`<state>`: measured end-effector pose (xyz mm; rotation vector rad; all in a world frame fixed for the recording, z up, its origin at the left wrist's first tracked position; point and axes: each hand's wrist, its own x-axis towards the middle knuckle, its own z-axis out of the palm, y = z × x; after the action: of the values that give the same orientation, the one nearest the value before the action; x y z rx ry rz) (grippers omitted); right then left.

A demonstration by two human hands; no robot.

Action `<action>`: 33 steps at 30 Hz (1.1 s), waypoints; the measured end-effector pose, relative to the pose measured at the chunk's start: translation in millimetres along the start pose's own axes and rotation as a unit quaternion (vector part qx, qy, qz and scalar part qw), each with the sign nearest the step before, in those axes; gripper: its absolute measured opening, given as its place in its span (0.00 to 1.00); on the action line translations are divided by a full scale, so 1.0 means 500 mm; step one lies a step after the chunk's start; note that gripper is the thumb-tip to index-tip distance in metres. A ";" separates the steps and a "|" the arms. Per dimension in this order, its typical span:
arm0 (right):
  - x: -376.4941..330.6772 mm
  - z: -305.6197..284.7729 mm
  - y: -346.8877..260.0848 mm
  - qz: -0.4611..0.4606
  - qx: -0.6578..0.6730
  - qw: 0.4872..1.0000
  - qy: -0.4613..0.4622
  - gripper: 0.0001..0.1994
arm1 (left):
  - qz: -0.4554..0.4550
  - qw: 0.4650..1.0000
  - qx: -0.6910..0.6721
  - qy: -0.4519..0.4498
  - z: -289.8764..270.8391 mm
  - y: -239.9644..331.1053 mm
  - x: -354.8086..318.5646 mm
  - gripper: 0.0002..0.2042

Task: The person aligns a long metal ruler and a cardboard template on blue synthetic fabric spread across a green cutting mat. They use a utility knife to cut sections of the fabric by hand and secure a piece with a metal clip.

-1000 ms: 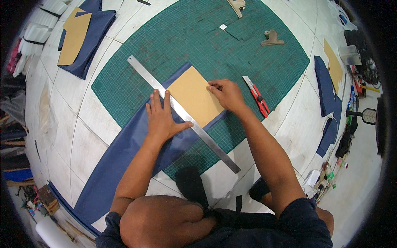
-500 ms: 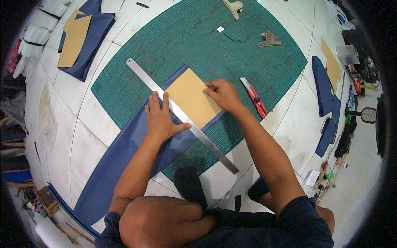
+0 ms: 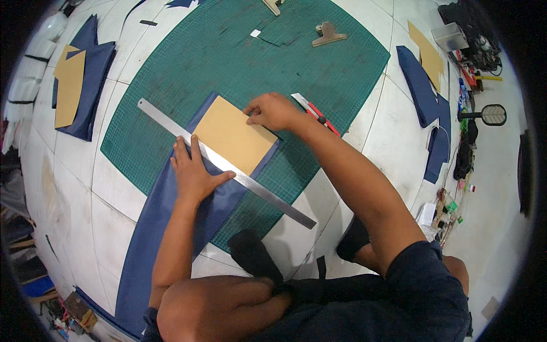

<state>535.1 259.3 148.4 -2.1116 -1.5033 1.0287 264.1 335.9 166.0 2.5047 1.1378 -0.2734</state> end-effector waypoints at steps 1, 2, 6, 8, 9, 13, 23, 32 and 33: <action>-0.001 0.000 -0.001 0.001 0.006 1.000 0.007 0.18 | -0.001 1.000 0.002 -0.003 -0.001 0.000 0.000 0.66; -0.002 0.003 -0.002 0.000 0.011 1.000 0.011 0.18 | -0.004 1.000 0.004 -0.006 -0.002 0.000 0.000 0.66; -0.001 0.018 0.005 -0.016 0.016 0.999 0.036 0.17 | 0.001 1.000 0.004 -0.005 0.002 -0.007 0.001 0.67; 0.001 0.014 0.015 0.002 0.073 0.994 0.084 0.17 | -0.004 1.000 0.004 0.004 0.008 -0.011 0.001 0.68; -0.002 0.009 0.019 0.034 0.095 0.991 0.092 0.18 | 0.002 1.000 -0.004 0.012 0.010 -0.013 0.001 0.69; -0.059 -0.037 0.051 0.051 0.066 0.939 0.335 0.25 | 0.008 1.000 -0.018 0.023 0.014 -0.020 -0.003 0.70; -0.252 0.033 0.085 0.183 -0.014 0.931 0.316 0.25 | -0.002 1.000 0.001 -0.005 0.001 -0.017 0.001 0.71; -0.148 0.160 -0.172 0.076 0.042 0.993 0.079 0.20 | -0.015 1.000 -0.014 0.000 0.012 -0.020 -0.012 0.70; -0.119 0.176 -0.190 0.049 0.013 0.997 0.058 0.19 | -0.012 1.000 -0.017 0.005 0.013 -0.021 -0.010 0.70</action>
<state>397.4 229.4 171.6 -2.2050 -1.3369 0.9366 252.7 336.3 159.0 2.4664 1.1680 -0.2475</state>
